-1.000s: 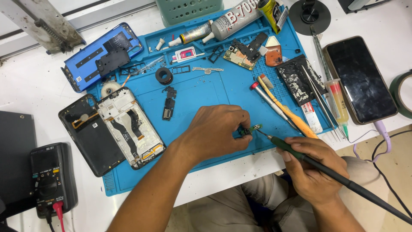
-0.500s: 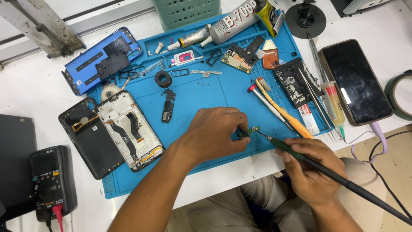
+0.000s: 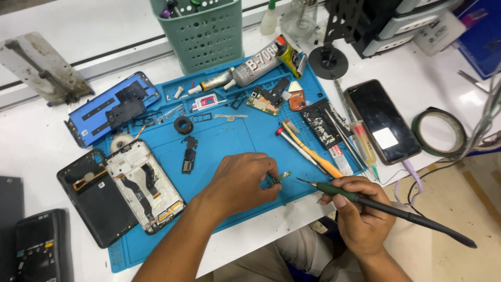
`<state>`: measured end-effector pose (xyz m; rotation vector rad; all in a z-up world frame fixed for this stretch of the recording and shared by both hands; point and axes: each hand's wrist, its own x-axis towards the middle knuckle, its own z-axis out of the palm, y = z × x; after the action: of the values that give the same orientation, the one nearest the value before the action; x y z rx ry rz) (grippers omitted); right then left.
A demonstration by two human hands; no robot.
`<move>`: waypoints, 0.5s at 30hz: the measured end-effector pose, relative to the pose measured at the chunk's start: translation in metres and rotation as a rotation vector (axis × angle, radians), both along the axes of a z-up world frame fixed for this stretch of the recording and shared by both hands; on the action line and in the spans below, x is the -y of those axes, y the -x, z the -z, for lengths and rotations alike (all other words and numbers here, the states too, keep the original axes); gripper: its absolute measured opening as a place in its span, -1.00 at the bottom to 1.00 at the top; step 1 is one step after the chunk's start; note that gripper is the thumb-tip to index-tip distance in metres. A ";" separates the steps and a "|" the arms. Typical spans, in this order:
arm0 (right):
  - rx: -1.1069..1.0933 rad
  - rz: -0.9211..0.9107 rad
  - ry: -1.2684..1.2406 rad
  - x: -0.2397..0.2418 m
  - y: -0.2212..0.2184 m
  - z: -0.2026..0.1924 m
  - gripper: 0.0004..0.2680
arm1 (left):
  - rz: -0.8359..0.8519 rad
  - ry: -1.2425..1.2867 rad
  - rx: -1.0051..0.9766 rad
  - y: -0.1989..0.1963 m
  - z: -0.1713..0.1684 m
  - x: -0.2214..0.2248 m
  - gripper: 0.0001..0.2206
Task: A person uses a soldering iron to repair a small electronic component on a mobile phone circuit board at a repair bench.
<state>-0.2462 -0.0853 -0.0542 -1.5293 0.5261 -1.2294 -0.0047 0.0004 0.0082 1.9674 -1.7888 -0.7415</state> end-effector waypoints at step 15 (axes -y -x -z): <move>0.327 0.130 -0.128 0.094 0.078 -0.067 -0.68 | -0.043 -0.113 0.014 0.006 -0.014 -0.001 -0.85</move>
<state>-0.3246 -0.1793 0.0130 -1.1711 0.4817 -1.4828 -0.0104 0.0012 0.0219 2.0814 -1.7417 -0.8337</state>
